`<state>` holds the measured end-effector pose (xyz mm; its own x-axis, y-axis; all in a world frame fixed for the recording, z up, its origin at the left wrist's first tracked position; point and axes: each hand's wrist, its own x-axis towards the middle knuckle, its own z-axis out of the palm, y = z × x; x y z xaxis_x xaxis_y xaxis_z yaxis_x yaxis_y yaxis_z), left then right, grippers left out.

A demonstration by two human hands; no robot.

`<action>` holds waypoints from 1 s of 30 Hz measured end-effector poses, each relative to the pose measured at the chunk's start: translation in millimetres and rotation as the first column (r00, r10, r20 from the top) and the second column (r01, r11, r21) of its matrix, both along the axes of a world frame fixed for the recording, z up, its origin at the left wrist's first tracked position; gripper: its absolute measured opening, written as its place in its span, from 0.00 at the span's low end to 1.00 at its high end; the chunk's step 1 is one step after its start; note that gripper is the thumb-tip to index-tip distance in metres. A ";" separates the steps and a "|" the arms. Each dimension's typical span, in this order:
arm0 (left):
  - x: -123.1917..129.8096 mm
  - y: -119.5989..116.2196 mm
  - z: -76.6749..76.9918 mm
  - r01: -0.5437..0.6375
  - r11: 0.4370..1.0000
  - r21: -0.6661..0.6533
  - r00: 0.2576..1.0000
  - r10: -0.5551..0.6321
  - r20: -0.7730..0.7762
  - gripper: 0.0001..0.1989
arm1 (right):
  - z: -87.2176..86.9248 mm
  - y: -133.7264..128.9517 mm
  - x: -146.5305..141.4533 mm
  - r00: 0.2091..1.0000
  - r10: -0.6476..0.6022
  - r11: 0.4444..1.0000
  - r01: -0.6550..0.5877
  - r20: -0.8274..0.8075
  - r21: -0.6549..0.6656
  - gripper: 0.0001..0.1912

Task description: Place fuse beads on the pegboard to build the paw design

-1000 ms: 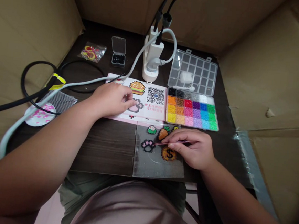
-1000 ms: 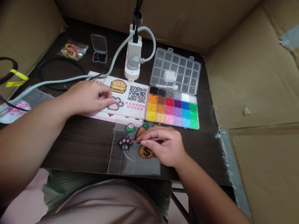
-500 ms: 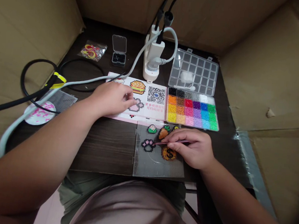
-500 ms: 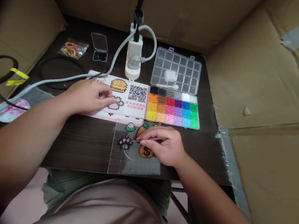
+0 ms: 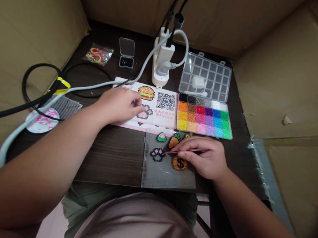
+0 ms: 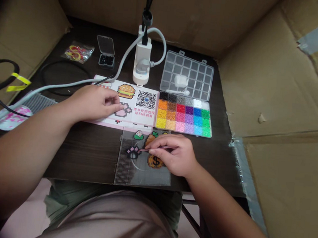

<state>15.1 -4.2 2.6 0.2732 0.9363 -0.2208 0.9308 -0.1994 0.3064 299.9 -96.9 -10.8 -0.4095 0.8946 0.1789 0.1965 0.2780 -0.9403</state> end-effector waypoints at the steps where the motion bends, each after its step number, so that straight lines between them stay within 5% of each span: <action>1: -0.1 0.1 -0.1 -0.001 1.000 -0.006 1.000 0.001 -0.001 0.17 | -0.4 0.0 0.1 1.000 0.001 1.000 -0.001 -0.004 0.000 0.05; 7: -0.7 0.0 -0.7 0.002 1.000 -0.007 1.000 -0.002 -0.005 0.18 | 1.9 -0.3 1.5 0.998 -0.048 0.999 0.047 -0.052 -0.018 0.05; 10: -0.6 -0.4 0.6 0.005 1.000 -0.018 1.000 -0.005 -0.008 0.18 | 4.7 1.0 7.3 0.978 -0.203 0.978 0.205 -0.052 0.028 0.08; 12: -0.6 -0.5 1.7 0.006 1.000 -0.030 1.000 -0.006 -0.012 0.18 | 4.8 3.7 14.7 0.907 -0.419 0.903 0.420 -0.031 0.093 0.10; 15: -0.8 -0.4 3.0 0.001 0.999 -0.033 1.000 0.000 0.002 0.16 | 1.9 10.6 28.7 0.686 -0.728 0.673 0.714 -0.001 0.195 0.10; 18: -0.6 -0.4 3.7 0.001 0.999 -0.035 1.000 0.000 0.026 0.16 | -1.2 17.5 39.9 0.551 -0.834 0.535 0.813 -0.009 0.230 0.11; 30: -0.1 0.4 4.5 0.000 0.998 -0.056 1.000 0.001 0.013 0.16 | -1.1 19.2 46.6 0.582 -0.810 0.585 0.790 0.077 0.186 0.13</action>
<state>15.1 -3.9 7.2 0.2760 0.9226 -0.2694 0.9266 -0.1810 0.3296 346.5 -77.7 -11.9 0.4331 0.8463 0.3100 0.5177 0.0479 -0.8542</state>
